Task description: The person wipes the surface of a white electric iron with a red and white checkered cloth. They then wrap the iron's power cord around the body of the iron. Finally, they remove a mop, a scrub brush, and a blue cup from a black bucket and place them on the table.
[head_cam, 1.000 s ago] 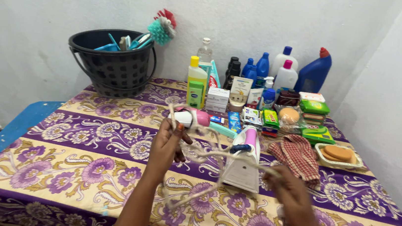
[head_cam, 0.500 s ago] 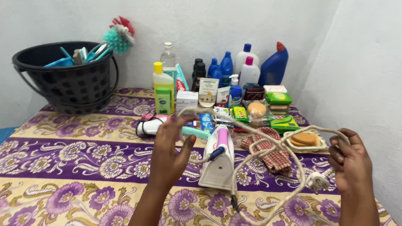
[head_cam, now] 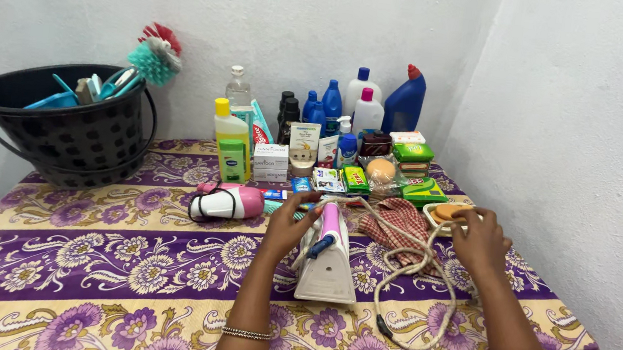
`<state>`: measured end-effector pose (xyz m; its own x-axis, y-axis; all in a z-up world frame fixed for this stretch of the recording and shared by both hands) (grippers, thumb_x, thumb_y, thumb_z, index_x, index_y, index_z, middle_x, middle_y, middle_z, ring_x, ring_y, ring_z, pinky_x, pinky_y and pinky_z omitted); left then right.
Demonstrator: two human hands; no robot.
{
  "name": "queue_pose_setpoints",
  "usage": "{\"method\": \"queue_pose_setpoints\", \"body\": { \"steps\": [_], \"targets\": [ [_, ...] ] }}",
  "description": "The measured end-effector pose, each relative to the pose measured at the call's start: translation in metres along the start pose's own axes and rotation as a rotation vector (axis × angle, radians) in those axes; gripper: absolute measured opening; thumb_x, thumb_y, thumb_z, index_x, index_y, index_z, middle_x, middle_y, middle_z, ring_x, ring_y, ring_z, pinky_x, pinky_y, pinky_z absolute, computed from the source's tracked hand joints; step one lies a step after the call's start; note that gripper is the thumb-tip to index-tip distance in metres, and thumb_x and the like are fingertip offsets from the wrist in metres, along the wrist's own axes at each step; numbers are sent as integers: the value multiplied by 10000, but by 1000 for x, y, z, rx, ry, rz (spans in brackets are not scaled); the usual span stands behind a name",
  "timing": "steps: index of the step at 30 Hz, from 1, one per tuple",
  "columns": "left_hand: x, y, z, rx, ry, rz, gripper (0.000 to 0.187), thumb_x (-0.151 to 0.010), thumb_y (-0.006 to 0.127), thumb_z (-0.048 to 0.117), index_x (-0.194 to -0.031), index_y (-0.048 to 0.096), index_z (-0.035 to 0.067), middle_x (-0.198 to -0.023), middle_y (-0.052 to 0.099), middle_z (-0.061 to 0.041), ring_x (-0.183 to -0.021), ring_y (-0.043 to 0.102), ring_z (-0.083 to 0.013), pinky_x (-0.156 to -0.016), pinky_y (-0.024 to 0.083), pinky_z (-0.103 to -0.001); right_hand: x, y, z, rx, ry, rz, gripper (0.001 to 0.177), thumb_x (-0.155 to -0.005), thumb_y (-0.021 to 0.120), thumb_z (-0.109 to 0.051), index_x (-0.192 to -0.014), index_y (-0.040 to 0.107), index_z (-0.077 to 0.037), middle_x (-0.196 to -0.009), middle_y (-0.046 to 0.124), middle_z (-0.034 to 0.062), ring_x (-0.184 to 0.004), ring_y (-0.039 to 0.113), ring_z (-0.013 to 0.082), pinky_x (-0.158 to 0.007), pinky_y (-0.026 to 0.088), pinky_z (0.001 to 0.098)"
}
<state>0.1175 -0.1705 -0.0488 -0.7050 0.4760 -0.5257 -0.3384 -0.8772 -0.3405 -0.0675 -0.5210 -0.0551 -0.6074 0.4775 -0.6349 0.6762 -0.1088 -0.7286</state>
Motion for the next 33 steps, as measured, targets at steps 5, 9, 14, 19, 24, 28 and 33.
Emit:
{"method": "queue_pose_setpoints", "body": {
  "steps": [5,9,14,19,24,28,33],
  "targets": [
    [-1,-4,-10,37,-123,-18,489,-904,731,433,-1255,694,95,-1049,751,-83,-857,706,-173,-716,564,-336,0,-9,-65,-99,-83,-274,323,-990,601,-416,-1232,731,-247,-1243,723,41,-1107,695,258,-1110,325,662],
    [0,5,-30,257,-235,-21,407,-901,717,331,-1243,687,111,-830,700,-66,-644,590,-120,-575,474,-304,-3,31,-99,-311,-147,-520,404,-947,590,-459,-1250,715,-222,-1152,737,63,-1012,711,253,-965,449,533],
    [-7,14,-91,321,-294,221,281,-973,636,306,-1151,708,101,-855,701,-37,-683,573,-132,-622,456,-322,-18,77,-127,-418,-114,-461,423,-999,509,-444,-1210,725,-147,-1013,768,131,-918,740,306,-821,549,421],
    [-5,32,-151,-67,-464,192,306,-981,566,370,-1127,748,171,-961,755,-50,-860,698,-226,-791,514,-378,-28,92,-144,-541,79,-514,527,-993,511,-613,-1222,724,-189,-1009,769,145,-915,746,303,-822,546,407],
    [-11,38,-168,-37,-385,165,333,-947,551,368,-1098,783,182,-1044,793,-60,-969,747,-246,-851,544,-369,-26,114,-154,-208,24,-590,515,-944,473,-612,-1222,727,-262,-1055,781,95,-982,744,304,-834,572,464],
    [-5,35,-148,-124,-446,102,424,-1003,484,489,-1161,752,202,-1055,761,-94,-1006,709,-293,-881,525,-401,-10,137,-155,-42,-52,-479,452,-986,422,-518,-1290,680,-306,-1123,742,109,-1040,709,335,-843,562,510],
    [-5,32,-123,-204,-56,233,638,-1047,382,590,-1232,676,54,-1107,668,-205,-1053,634,-375,-902,494,-453,-5,154,-150,162,-175,-539,395,-1059,410,-386,-1302,663,-204,-1126,761,107,-1031,744,315,-823,586,513]
  ]
}}
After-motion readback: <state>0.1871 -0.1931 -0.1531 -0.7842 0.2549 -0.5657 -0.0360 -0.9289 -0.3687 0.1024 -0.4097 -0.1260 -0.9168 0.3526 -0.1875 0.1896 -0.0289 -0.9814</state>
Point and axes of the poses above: each hand's wrist, its own x-axis away from the middle knuckle, its own y-axis out of the palm, z = x × y, the point moved 2 cm from there along -x, towards the middle knuckle
